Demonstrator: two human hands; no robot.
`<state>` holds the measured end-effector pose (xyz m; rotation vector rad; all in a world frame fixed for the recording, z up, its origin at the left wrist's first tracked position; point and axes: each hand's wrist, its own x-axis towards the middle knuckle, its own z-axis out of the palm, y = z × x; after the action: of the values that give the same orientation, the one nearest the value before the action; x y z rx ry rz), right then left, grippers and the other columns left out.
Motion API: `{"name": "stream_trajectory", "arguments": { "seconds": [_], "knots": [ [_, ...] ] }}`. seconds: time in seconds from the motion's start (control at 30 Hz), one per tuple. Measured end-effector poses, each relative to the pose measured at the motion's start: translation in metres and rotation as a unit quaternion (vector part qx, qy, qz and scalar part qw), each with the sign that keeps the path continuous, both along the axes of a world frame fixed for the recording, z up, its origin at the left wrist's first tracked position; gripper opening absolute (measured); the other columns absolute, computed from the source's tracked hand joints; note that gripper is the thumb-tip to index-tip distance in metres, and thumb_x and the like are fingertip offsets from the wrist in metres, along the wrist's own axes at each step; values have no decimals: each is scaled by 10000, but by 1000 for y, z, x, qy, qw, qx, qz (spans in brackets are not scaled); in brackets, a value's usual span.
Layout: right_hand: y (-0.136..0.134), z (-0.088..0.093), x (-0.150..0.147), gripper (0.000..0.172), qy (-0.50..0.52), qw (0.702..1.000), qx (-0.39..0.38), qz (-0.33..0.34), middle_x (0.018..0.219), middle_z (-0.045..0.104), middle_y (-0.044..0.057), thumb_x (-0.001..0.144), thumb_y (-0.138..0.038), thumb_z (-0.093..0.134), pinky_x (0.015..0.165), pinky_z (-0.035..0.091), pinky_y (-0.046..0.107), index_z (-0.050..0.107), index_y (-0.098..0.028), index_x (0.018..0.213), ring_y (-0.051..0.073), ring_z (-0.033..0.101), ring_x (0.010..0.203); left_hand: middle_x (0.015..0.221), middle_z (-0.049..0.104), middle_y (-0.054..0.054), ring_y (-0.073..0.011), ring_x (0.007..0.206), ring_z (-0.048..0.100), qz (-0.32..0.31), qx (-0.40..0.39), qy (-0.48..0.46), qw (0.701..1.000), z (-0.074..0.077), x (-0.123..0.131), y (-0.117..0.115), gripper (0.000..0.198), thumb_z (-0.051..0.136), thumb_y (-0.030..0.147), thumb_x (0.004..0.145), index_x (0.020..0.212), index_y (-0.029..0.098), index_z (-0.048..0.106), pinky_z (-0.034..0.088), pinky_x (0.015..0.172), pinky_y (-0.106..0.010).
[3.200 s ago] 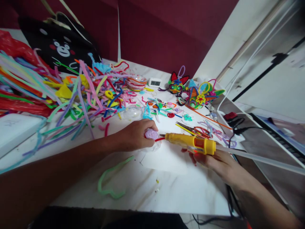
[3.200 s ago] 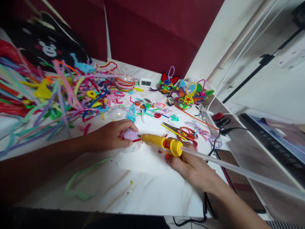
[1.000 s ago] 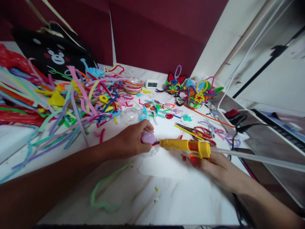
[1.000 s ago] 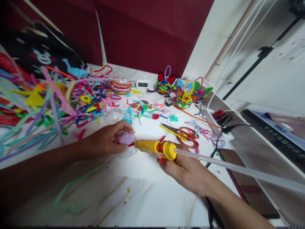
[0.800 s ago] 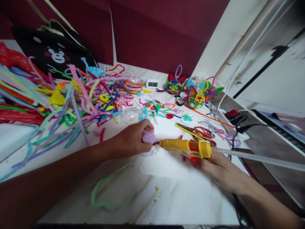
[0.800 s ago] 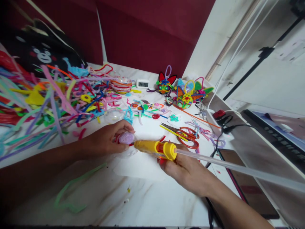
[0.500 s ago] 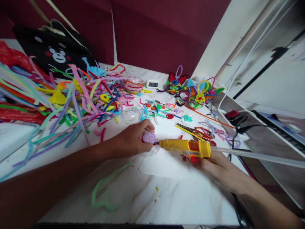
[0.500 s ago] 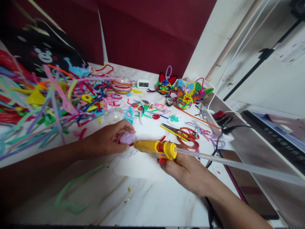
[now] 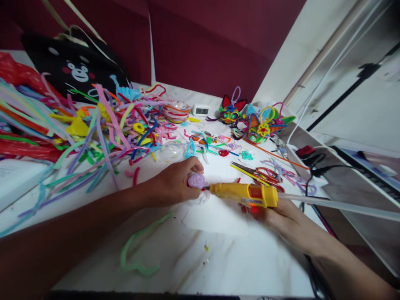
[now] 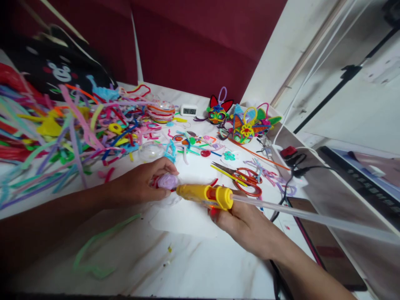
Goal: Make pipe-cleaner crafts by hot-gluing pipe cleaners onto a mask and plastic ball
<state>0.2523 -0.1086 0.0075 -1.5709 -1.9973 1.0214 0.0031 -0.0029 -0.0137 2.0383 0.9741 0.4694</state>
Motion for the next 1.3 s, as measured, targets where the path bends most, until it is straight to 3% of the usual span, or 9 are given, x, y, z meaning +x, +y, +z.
{"name": "stream_trajectory", "arguments": {
  "seconds": [0.3, 0.6, 0.93, 1.03, 1.17, 1.3],
  "knots": [
    [17, 6, 8, 230, 52, 998, -14, 32, 794, 620, 24, 860, -353, 501, 591, 467, 243, 654, -182, 882, 159, 544, 697, 853, 631, -4, -185, 740, 596, -5, -29, -7, 1000, 3, -1, 0, 334, 624, 259, 682, 973, 215, 466, 395, 599, -264],
    [30, 8, 10, 220, 36, 997, 10, 60, 906, 659, 24, 874, -327, 495, 716, 492, 276, 644, -185, 951, 183, 595, 821, 911, 646, -8, -211, 852, 627, 1, -30, -32, 999, -3, -3, 8, 361, 654, 242, 674, 995, 228, 489, 436, 638, -269],
    [29, -1, 11, 238, 45, 997, 35, 53, 883, 648, 38, 884, -317, 448, 721, 492, 290, 638, -176, 916, 188, 586, 820, 1066, 615, -42, -217, 1042, 596, -92, -71, -55, 992, 0, 0, 29, 359, 635, 189, 723, 1035, 199, 457, 453, 766, -284],
    [28, -3, 10, 250, 49, 997, 35, 44, 869, 653, 47, 881, -334, 450, 696, 503, 294, 639, -173, 910, 189, 591, 790, 1117, 605, -56, -219, 1072, 585, -115, -78, -68, 988, -4, -1, 34, 370, 639, 207, 731, 1051, 193, 455, 453, 785, -287],
    [26, -4, 11, 246, 15, 1000, 12, 17, 822, 649, 44, 861, -346, 465, 677, 507, 302, 641, -174, 858, 196, 590, 760, 1075, 609, -46, -205, 950, 608, -98, -44, -63, 992, -13, -3, 35, 363, 632, 255, 730, 1052, 194, 475, 452, 703, -271],
    [25, -8, 13, 259, 16, 1000, -5, 24, 892, 664, 48, 891, -367, 455, 746, 508, 313, 640, -186, 880, 207, 599, 819, 1149, 604, -63, -243, 1057, 595, -76, -12, -73, 994, -23, -3, 35, 362, 628, 229, 705, 1039, 197, 494, 474, 810, -324]
  ]
}}
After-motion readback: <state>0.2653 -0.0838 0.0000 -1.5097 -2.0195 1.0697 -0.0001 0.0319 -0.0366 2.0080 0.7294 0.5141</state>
